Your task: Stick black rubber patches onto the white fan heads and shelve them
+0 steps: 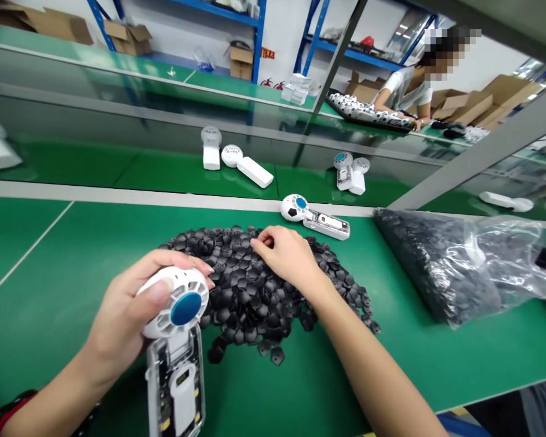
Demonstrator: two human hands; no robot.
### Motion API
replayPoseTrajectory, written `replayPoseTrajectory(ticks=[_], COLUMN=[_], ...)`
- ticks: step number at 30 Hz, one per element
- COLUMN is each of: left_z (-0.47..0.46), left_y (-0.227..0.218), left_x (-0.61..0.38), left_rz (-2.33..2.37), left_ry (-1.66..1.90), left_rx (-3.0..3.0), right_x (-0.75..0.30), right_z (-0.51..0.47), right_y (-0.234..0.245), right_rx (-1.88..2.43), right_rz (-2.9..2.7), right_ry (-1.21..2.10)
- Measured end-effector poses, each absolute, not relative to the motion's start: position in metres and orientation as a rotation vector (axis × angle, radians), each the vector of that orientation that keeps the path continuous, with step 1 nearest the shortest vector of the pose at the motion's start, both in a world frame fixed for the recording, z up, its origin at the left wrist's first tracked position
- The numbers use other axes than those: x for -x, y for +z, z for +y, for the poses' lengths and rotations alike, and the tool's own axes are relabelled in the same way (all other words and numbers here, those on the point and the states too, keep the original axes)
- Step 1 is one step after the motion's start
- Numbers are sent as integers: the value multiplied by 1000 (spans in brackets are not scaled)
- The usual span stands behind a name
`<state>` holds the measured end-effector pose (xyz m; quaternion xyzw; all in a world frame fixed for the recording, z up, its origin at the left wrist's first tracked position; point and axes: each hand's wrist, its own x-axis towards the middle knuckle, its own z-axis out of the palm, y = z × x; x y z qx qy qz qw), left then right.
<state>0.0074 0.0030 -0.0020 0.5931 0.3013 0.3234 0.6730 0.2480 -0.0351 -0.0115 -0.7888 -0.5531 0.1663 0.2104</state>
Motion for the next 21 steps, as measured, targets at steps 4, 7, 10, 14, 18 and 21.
replayPoseTrajectory(ticks=[4, 7, 10, 14, 18, 21], left_z=[4, 2, -2, -6, -7, -8], left_y=[-2, 4, 8, 4, -1, 0], left_x=[-7, -10, -14, -16, -14, -12], left_rz=[721, 743, 762, 792, 706, 659], left_ry=[673, 683, 720, 800, 868, 887], left_rx=[-1360, -1338, -1282, -1243, -1297, -1360], right_x=[-245, -242, -227, -192, -169, -166], right_z=[-29, -32, -42, -57, -62, -63], right_y=[-14, -6, 9, 24, 25, 25], right_rx=[2102, 1978, 1826, 1478, 1377, 1328], right_rz=[-1503, -1426, -1406, -1724, -1939, -1823], right_ry=[478, 480, 488, 105, -183, -193])
